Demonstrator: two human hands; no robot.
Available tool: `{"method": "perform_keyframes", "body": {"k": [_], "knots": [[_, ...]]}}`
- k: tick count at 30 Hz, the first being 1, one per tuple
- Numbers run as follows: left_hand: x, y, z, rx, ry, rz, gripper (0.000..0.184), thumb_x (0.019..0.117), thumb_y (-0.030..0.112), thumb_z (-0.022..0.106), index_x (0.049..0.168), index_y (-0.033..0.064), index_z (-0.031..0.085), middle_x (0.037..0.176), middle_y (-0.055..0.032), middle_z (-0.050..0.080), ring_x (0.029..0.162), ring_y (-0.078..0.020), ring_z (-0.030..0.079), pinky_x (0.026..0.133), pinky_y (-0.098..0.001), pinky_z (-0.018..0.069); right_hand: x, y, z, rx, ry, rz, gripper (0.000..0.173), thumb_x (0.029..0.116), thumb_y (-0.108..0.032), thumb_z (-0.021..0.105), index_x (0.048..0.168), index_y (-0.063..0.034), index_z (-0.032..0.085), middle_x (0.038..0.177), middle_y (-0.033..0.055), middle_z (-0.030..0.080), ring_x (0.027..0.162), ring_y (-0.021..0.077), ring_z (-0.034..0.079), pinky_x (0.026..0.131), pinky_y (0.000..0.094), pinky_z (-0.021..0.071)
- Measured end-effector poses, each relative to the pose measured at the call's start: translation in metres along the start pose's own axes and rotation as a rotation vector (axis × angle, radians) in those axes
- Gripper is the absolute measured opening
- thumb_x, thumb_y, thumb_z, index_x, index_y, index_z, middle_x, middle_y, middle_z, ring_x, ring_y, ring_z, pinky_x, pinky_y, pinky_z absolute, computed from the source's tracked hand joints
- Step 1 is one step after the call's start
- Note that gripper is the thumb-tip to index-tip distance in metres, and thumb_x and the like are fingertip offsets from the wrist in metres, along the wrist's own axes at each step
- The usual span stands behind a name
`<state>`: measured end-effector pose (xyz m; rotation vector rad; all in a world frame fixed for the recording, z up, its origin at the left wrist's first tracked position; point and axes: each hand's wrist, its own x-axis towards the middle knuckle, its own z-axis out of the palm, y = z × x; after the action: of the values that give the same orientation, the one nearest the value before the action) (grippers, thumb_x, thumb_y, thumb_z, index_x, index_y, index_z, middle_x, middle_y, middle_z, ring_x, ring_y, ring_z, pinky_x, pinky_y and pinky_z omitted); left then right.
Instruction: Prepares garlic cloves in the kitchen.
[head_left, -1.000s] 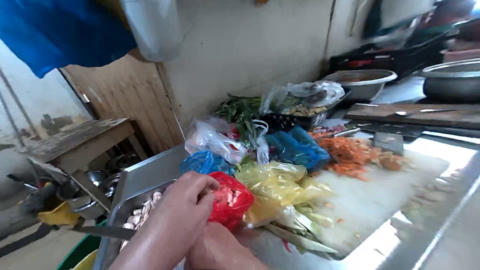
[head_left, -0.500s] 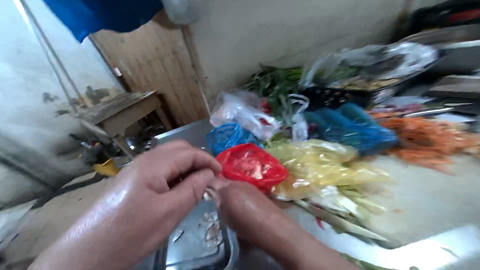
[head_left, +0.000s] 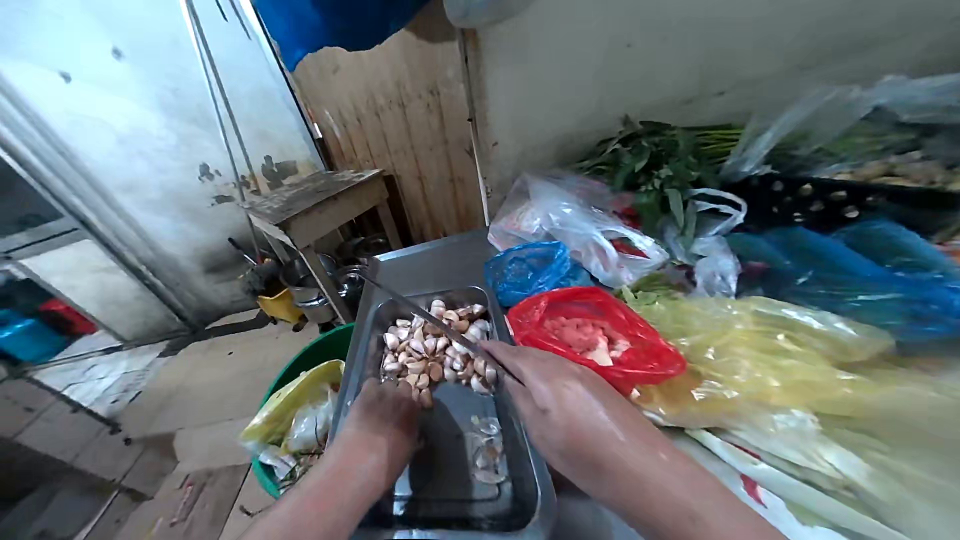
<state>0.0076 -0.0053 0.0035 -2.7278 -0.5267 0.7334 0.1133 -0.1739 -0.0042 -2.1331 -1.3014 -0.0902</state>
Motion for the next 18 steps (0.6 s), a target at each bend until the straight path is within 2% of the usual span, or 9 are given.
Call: {"method": "perform_keyframes", "body": {"k": [3,5,7,8,10,12,14,16,18], "knots": [[0.007,-0.002,0.001,-0.02,0.0,-0.012,0.027,0.104,0.009,0.049,0.122,-0.0062,0.063,0.127,-0.026,0.062,0.123,-0.0442,0.058,0.104,-0.0588,0.0443,0.0,-0.001,-0.004,0.028,-0.019,-0.004,0.041,0.1021,-0.011,0.045,0.14,-0.0161,0.062,0.115,0.0101,0.072,0.104,0.0272,0.071,0.088,0.0476,0.0577],[0.007,-0.007,-0.001,-0.198,0.027,-0.014,0.029,0.1029,0.017,0.054,0.121,-0.0004,0.068,0.127,-0.024,0.063,0.123,-0.0421,0.059,0.104,-0.0586,0.0451,0.0,-0.002,-0.01,0.077,-0.063,0.021,0.044,0.1024,-0.011,0.045,0.144,-0.0162,0.059,0.118,0.0101,0.071,0.107,0.0268,0.07,0.09,0.0478,0.0568],[0.002,-0.018,-0.004,-0.566,0.143,0.0,0.028,0.1006,0.022,0.06,0.119,0.0067,0.073,0.119,-0.0163,0.067,0.111,-0.0309,0.065,0.098,-0.0511,0.052,0.001,-0.002,-0.015,0.139,-0.113,0.039,0.044,0.1034,-0.013,0.043,0.145,-0.0144,0.058,0.122,0.0106,0.07,0.11,0.0272,0.068,0.092,0.0486,0.0554],[-0.005,-0.023,-0.006,-0.805,0.204,0.03,0.026,0.1013,0.021,0.06,0.119,0.006,0.073,0.112,-0.0113,0.068,0.101,-0.0222,0.065,0.092,-0.0421,0.0532,0.001,-0.001,-0.018,0.164,-0.124,0.041,0.043,0.104,-0.014,0.043,0.144,-0.0134,0.058,0.121,0.0112,0.07,0.109,0.0276,0.068,0.092,0.0492,0.0554],[-0.017,-0.024,-0.008,-1.383,0.293,0.067,0.019,0.1006,0.012,0.059,0.114,0.0052,0.071,0.094,0.0001,0.07,0.078,-0.0063,0.064,0.073,-0.0238,0.0537,0.0,-0.002,-0.023,0.221,-0.165,0.059,0.041,0.1052,-0.017,0.042,0.143,-0.0118,0.059,0.12,0.0123,0.069,0.104,0.0279,0.069,0.09,0.0496,0.0549],[-0.027,-0.018,-0.01,-1.892,0.256,0.117,0.022,0.101,0.004,0.05,0.115,0.0022,0.067,0.09,-0.0043,0.072,0.072,-0.0098,0.067,0.064,-0.0242,0.0567,0.001,-0.003,-0.027,0.274,-0.243,0.08,0.043,0.1057,-0.017,0.041,0.146,-0.012,0.055,0.121,0.0134,0.067,0.102,0.0277,0.068,0.09,0.0494,0.054],[-0.029,-0.013,-0.006,-2.146,0.185,0.183,0.028,0.0993,0.003,0.045,0.118,0.0018,0.065,0.094,-0.0093,0.071,0.072,-0.0139,0.068,0.061,-0.0267,0.0576,0.003,-0.005,-0.03,0.312,-0.311,0.107,0.045,0.1055,-0.017,0.04,0.149,-0.0138,0.052,0.12,0.0126,0.067,0.098,0.0264,0.067,0.088,0.048,0.054],[-0.03,-0.007,-0.002,-2.231,0.176,0.214,0.024,0.101,0.003,0.046,0.117,0.0007,0.064,0.095,-0.0111,0.07,0.071,-0.0146,0.067,0.059,-0.0263,0.0571,0.005,-0.005,-0.03,0.313,-0.344,0.138,0.046,0.1056,-0.016,0.041,0.15,-0.0152,0.049,0.118,0.013,0.067,0.097,0.0271,0.067,0.087,0.0482,0.0542],[-0.033,-0.001,-0.001,-2.185,0.236,0.265,0.021,0.1003,0.005,0.049,0.114,0.0015,0.065,0.093,-0.0099,0.072,0.07,-0.0123,0.068,0.059,-0.0243,0.0573,0.008,-0.007,-0.031,0.287,-0.402,0.194,0.048,0.1068,-0.015,0.04,0.154,-0.0172,0.043,0.119,0.0134,0.067,0.099,0.0283,0.068,0.089,0.0494,0.0541]]}}
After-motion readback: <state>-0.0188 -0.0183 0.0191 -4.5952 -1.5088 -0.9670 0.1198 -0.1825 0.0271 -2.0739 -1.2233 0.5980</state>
